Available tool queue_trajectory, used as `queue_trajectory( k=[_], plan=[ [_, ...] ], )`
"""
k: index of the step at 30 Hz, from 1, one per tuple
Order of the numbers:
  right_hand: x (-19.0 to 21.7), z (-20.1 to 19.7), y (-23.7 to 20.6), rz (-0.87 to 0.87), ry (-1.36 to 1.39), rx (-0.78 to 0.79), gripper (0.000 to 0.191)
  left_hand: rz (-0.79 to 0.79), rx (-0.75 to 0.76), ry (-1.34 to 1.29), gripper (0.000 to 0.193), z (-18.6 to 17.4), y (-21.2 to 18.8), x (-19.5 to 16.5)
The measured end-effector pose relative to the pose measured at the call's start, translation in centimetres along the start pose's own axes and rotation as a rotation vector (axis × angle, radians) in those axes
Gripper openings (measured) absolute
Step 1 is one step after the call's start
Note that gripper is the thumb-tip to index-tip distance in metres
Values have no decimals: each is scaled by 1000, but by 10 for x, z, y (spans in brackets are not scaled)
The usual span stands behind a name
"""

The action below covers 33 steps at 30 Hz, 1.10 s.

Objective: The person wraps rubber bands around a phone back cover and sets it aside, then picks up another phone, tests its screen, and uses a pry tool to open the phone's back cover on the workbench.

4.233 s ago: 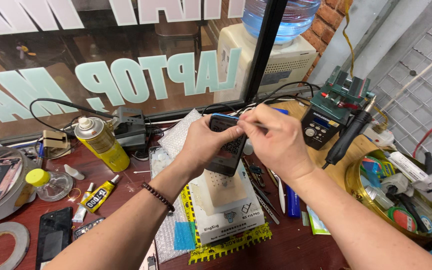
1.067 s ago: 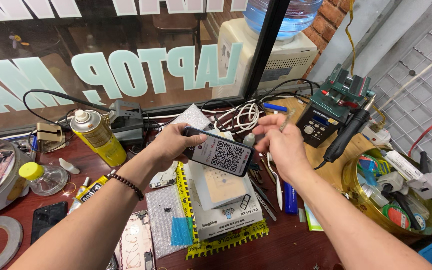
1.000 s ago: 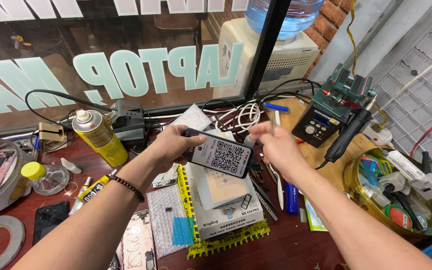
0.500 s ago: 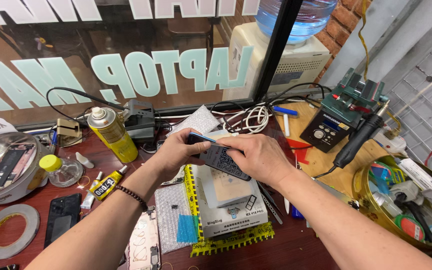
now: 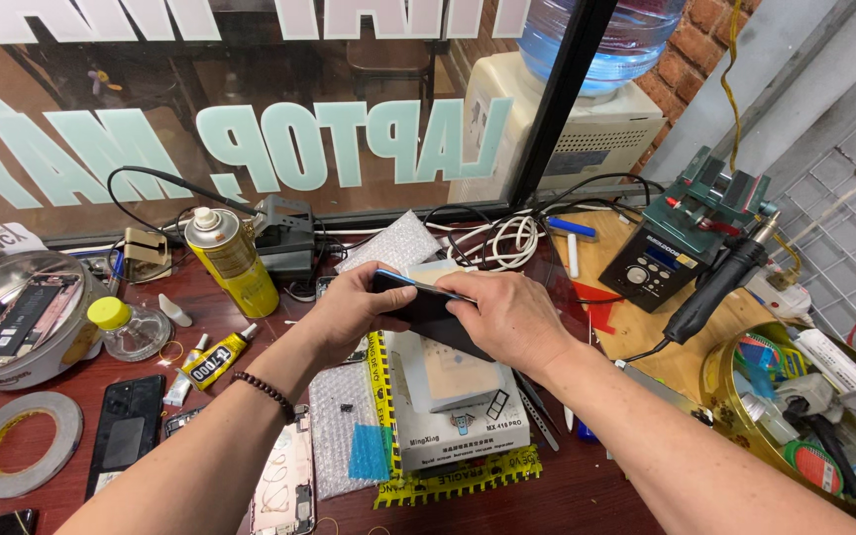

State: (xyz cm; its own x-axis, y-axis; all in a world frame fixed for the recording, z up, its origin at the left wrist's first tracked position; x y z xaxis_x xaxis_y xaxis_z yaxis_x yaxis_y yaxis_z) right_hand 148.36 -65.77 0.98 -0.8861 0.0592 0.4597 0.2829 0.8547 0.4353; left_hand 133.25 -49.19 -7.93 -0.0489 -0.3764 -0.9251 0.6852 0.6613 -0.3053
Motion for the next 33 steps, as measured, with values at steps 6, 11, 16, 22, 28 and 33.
queue_trajectory(
  k=[6,11,16,22,28,33],
  plan=[
    [3,0,2,-23,-8,3,24,-5,-7,-10,19,-1,1,1],
    [3,-2,8,31,-26,146,35,-16,-12,-2,19,0,1,1],
    [1,-2,11,66,18,148,36,-11,1,-16,19,1,1,1],
    [3,-4,10,49,-44,175,35,10,14,-17,18,2,2,2],
    [7,-5,15,-65,-16,220,43,18,15,-2,17,3,-1,-1],
    [7,-5,18,-88,-34,248,45,18,0,12,17,4,-1,-1]
  ],
)
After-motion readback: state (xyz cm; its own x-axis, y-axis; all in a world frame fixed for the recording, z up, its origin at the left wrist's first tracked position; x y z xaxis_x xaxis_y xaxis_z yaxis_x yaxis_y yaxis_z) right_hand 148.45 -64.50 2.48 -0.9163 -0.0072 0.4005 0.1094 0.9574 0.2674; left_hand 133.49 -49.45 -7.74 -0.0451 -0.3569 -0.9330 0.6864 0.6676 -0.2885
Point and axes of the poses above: each hand's wrist, its own y-axis towards the middle knuckle, its own z-axis out of the palm, x = y × z, the point moved 1 cm from there along y, towards the middle knuckle, and after that the axes turned 11 degrees about -x, right-handed, at the moved point
